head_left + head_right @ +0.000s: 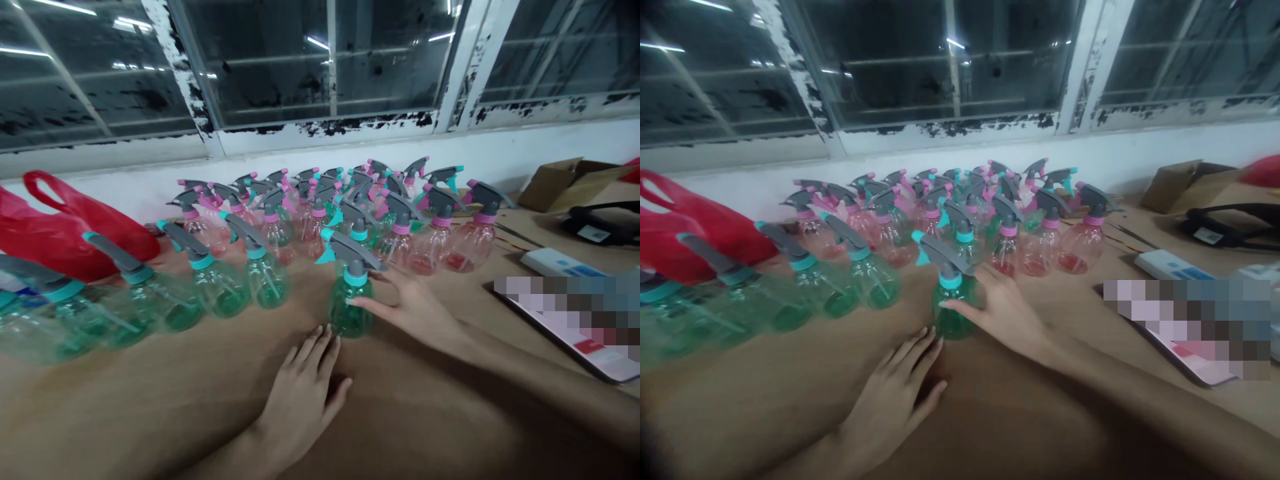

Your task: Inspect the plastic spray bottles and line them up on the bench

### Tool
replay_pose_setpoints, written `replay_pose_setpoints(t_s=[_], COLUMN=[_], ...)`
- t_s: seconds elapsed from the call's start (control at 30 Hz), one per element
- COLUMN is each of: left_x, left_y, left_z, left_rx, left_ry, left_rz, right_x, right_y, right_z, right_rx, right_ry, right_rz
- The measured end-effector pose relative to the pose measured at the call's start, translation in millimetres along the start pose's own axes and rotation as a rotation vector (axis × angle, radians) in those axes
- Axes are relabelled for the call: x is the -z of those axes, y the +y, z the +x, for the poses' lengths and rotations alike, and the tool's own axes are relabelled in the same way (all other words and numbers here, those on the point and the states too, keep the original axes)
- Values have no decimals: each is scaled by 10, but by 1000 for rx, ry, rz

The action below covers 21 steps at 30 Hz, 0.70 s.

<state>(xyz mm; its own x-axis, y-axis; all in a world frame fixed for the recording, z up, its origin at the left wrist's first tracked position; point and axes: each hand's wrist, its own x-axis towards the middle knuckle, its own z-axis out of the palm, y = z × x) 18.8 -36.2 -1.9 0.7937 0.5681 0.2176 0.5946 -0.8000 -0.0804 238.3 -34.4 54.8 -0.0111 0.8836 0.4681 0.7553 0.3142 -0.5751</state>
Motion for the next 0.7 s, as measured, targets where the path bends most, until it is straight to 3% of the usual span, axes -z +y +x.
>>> replay_pose_setpoints(t_s=[0.17,0.37,0.7], left_x=[31,7,-63], left_y=[-71,-126,-183], left_z=[-120,-166,-148], left_rx=[13,34,38], left_ry=[63,92,64], left_rz=[-31,-85,-117], right_x=[-265,-527,-599], right_y=[-139,-132,-153], right_z=[273,529,753], right_rx=[39,79,69], right_ry=[2,32,27], right_rz=[-3,-18,-46])
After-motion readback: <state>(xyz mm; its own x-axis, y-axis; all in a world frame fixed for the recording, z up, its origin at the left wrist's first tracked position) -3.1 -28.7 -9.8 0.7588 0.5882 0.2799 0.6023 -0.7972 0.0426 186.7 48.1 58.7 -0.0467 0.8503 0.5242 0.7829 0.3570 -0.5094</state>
